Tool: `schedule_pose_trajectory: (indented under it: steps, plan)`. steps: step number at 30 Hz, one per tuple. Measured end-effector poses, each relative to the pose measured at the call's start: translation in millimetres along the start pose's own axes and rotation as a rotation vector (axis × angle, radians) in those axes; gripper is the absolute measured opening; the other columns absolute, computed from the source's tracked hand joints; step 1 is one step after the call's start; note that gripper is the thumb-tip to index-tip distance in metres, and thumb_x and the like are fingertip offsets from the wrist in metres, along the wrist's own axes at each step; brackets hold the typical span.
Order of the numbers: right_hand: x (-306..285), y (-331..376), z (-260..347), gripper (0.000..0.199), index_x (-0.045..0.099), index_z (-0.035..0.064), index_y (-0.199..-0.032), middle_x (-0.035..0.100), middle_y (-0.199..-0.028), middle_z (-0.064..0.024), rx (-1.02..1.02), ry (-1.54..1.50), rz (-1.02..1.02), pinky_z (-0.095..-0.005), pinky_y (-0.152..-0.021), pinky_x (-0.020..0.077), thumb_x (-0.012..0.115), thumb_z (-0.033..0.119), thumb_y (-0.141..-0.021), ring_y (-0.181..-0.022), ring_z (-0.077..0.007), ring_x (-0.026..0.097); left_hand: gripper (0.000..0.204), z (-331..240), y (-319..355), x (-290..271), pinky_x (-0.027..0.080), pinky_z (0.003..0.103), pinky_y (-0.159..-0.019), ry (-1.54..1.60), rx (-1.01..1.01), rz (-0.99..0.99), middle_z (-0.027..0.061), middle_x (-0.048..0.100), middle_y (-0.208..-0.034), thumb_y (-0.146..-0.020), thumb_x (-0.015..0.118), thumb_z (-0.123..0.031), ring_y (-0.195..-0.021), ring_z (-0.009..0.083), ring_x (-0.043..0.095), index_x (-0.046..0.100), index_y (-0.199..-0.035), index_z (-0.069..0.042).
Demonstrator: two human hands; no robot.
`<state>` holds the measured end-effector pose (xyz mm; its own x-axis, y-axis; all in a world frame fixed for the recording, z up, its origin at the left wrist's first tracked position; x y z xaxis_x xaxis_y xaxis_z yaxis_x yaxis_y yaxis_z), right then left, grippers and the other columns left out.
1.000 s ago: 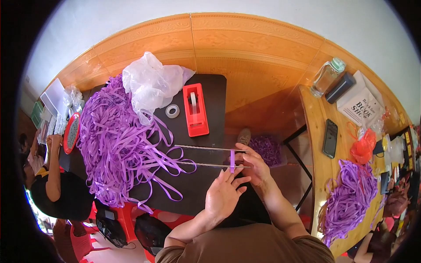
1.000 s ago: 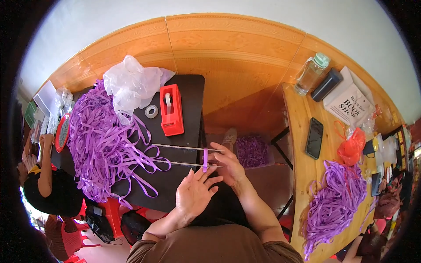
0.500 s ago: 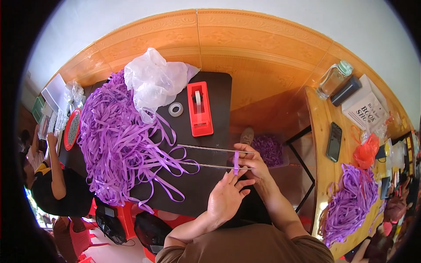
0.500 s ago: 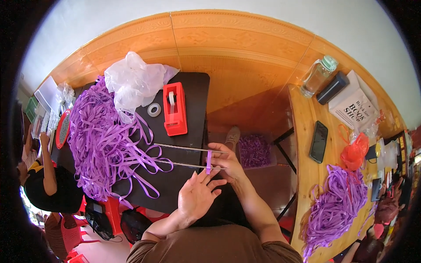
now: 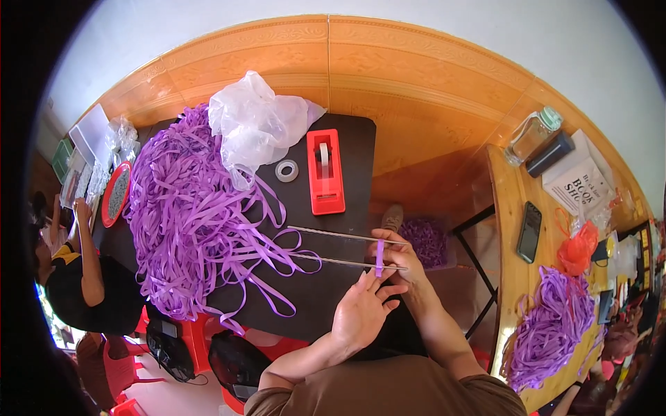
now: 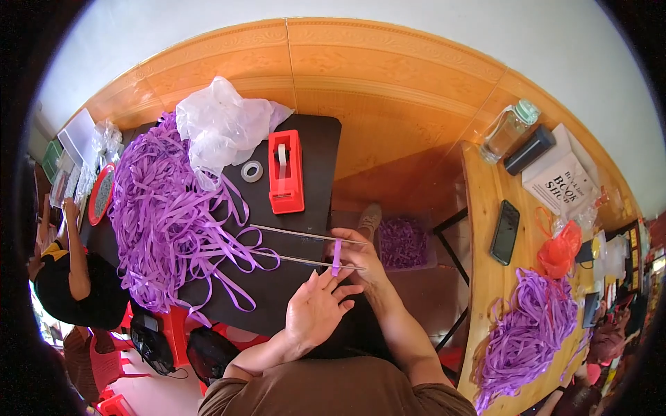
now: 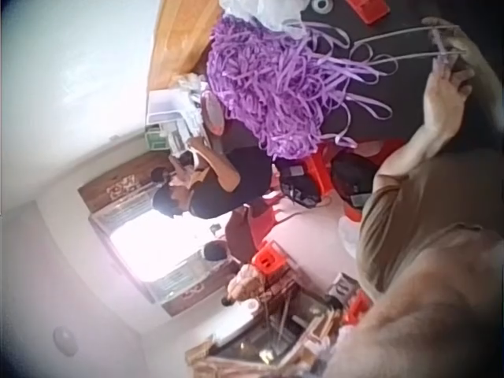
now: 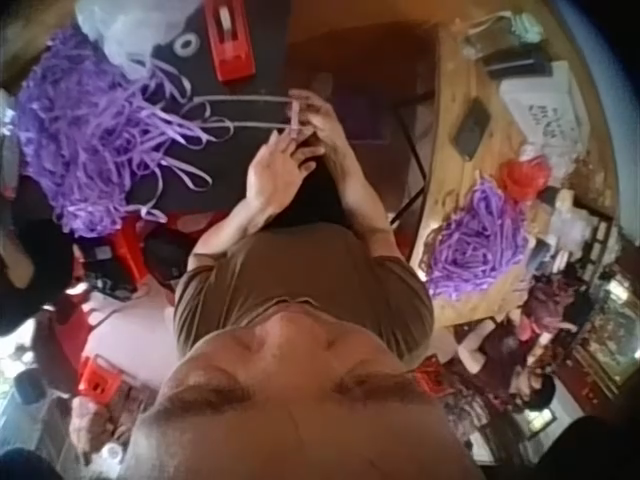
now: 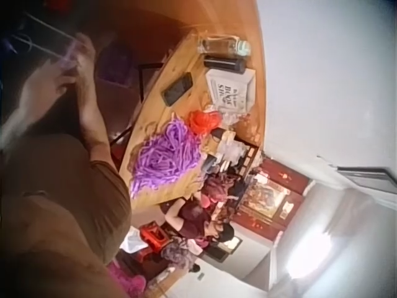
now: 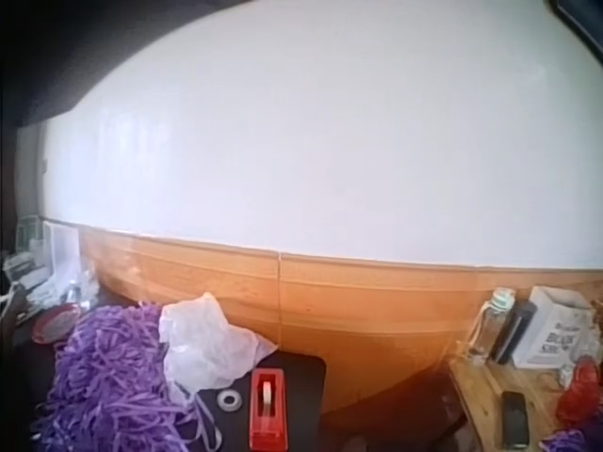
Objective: Preparing purple ribbons by threading them through a wire frame.
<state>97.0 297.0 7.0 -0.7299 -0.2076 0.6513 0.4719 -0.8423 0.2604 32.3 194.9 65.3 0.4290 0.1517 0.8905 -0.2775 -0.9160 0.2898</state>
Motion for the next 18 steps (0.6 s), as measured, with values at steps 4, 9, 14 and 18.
schedule_pose_trajectory:
  steps: [4,9,14,18]
  plan:
    - [-17.2,11.0,2.4,0.052,0.045,0.0008,-0.129,0.063,-0.096,-0.014,-0.023,-0.095,-0.035,-0.0286,-0.073,0.0503,0.053,-0.007,-0.078,-0.084,-0.0196,0.062,0.057,0.3,0.6,-0.4,0.034,0.035,-0.089,0.014,0.004,-0.006,0.0039,0.045,-0.134,-0.095,0.039,-0.046,-0.114,0.0246,0.048,0.04,-0.135,-0.006]
    - [7.5,26.2,29.2,0.068,0.029,0.0019,-0.141,0.063,-0.098,-0.016,-0.037,0.005,-0.063,-0.0341,-0.077,0.0502,0.056,0.001,-0.079,-0.085,-0.0222,0.063,0.055,-0.1,0.2,-1.7,0.034,0.035,-0.088,0.016,0.006,-0.006,0.0042,0.045,-0.135,-0.095,0.039,-0.046,-0.114,0.0246,0.048,0.041,-0.134,-0.007]
    - [18.2,23.7,35.0,0.073,0.03,0.0019,-0.14,0.063,-0.096,-0.0176,-0.08,0.247,-0.183,-0.0329,-0.073,0.0521,0.066,0.0,-0.076,-0.084,-0.0226,0.064,0.056,-1.1,0.3,2.4,0.034,0.035,-0.088,0.015,0.012,0.007,0.0045,0.044,-0.135,-0.095,0.039,-0.046,-0.114,0.0244,0.048,0.04,-0.134,-0.007]
    - [17.6,22.4,32.3,0.075,0.031,0.0019,-0.14,0.063,-0.095,-0.018,-0.068,0.252,-0.225,-0.0324,-0.07,0.053,0.068,-0.002,-0.075,-0.085,-0.0227,0.064,0.057,0.8,-0.1,-0.2,0.034,0.036,-0.089,0.004,0.015,0.012,0.0047,0.044,-0.136,-0.095,0.039,-0.047,-0.115,0.0241,0.048,0.039,-0.135,-0.007]
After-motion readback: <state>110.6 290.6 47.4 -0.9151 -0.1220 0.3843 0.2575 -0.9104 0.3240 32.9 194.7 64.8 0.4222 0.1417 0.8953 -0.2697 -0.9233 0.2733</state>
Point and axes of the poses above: each hand's wrist, its own y-axis away from the middle knuckle, its own x-axis out of the palm, z = x × y, the point moved 7 cm from there along -y, towards the middle knuckle
